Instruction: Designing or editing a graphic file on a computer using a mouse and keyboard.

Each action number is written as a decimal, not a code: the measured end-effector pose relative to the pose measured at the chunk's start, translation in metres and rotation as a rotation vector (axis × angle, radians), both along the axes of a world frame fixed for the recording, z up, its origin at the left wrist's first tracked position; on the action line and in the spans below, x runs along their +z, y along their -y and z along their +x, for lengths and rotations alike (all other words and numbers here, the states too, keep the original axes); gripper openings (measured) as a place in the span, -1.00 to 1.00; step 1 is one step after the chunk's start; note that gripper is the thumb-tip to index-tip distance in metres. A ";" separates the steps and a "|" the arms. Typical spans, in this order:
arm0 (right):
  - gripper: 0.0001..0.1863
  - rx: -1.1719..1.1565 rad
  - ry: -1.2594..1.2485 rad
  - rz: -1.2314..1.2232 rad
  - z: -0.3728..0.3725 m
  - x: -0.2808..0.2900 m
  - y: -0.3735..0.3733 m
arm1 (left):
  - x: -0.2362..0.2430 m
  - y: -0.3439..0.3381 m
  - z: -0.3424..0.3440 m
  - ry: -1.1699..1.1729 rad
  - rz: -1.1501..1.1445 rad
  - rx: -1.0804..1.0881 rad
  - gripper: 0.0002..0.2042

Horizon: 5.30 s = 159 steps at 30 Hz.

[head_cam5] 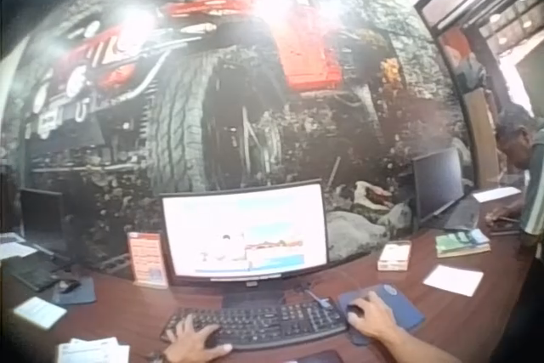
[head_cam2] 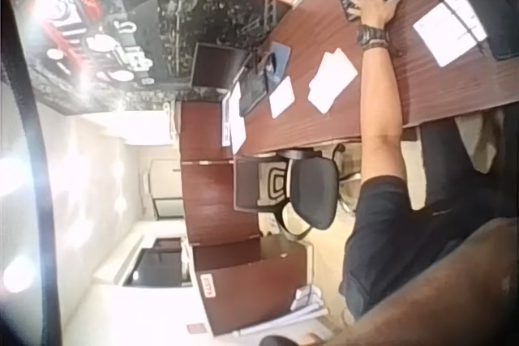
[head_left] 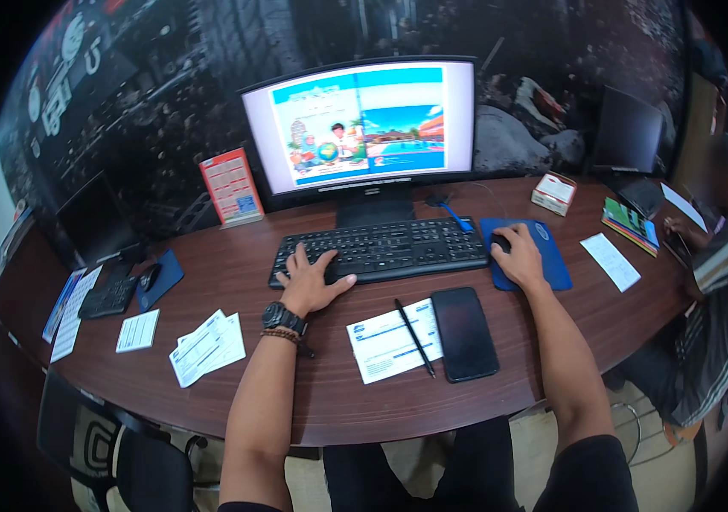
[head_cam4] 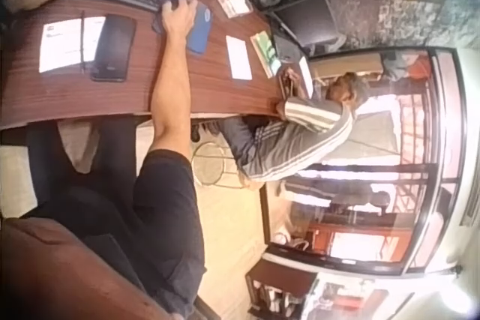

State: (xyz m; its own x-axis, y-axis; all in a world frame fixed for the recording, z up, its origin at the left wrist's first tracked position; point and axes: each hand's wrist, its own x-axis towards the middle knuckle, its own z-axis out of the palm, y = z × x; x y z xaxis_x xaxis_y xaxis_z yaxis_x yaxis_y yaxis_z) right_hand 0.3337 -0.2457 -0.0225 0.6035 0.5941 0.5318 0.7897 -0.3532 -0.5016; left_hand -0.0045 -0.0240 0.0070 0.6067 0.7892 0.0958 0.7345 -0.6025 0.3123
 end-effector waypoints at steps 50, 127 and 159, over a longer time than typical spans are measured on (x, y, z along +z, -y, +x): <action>-0.62 0.051 0.024 0.033 0.004 -0.007 -0.001 | -0.019 -0.015 -0.009 0.145 0.127 0.092 -0.36; -0.64 0.045 0.066 0.028 0.010 -0.009 -0.001 | -0.024 -0.028 -0.013 0.158 -0.023 0.318 0.19; -0.62 0.128 0.054 0.067 0.009 -0.008 -0.002 | -0.025 -0.028 -0.013 0.156 -0.018 0.309 0.17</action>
State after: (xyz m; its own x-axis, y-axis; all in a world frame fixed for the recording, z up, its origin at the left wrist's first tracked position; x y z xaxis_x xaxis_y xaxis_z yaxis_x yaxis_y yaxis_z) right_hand 0.3428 -0.2438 -0.0306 0.4942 0.6263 0.6029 0.8528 -0.2147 -0.4760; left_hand -0.0178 0.0038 -0.0177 0.3178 0.9357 0.1532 0.8241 -0.3525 0.4433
